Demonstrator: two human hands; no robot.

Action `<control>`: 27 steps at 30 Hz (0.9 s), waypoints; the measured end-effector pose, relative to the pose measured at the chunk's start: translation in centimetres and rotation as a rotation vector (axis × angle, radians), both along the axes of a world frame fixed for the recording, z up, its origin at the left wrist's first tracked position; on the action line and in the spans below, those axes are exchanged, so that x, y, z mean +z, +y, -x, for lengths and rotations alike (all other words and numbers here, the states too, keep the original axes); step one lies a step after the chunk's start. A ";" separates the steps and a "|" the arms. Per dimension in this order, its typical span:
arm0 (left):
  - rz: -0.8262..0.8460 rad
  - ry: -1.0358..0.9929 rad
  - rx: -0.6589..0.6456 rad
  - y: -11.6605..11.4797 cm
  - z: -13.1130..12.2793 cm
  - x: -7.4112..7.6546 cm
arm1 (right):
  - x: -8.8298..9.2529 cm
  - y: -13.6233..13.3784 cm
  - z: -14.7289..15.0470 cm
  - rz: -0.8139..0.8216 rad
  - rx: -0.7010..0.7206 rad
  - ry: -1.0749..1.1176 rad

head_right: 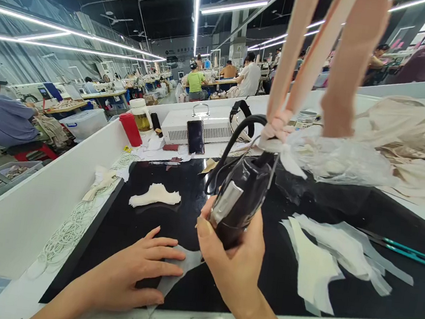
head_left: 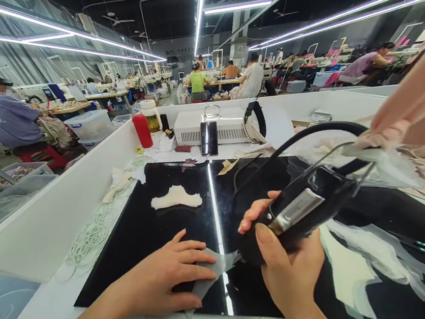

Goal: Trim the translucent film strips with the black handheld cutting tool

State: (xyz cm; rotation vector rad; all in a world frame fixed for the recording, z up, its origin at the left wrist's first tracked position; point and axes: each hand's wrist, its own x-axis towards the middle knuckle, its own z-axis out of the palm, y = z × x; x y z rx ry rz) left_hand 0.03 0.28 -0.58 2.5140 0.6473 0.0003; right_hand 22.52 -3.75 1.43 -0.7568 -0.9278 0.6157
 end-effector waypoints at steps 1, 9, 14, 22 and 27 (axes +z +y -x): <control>0.003 0.000 0.000 0.0 0.0 0.0 | 0.0 0.0 -0.2 0.002 -0.006 -0.002; 0.019 -0.002 0.006 0.0 0.1 0.1 | -0.3 0.1 -0.4 0.014 -0.021 -0.021; 0.003 -0.031 -0.003 0.1 0.3 -0.3 | 0.1 0.2 -0.2 0.026 -0.060 -0.063; 0.016 -0.015 0.002 0.0 0.2 -0.1 | 0.1 0.3 -1.4 0.022 -0.065 0.004; 0.014 -0.034 -0.004 0.1 0.3 0.0 | -0.2 0.3 -1.7 0.016 -0.047 0.001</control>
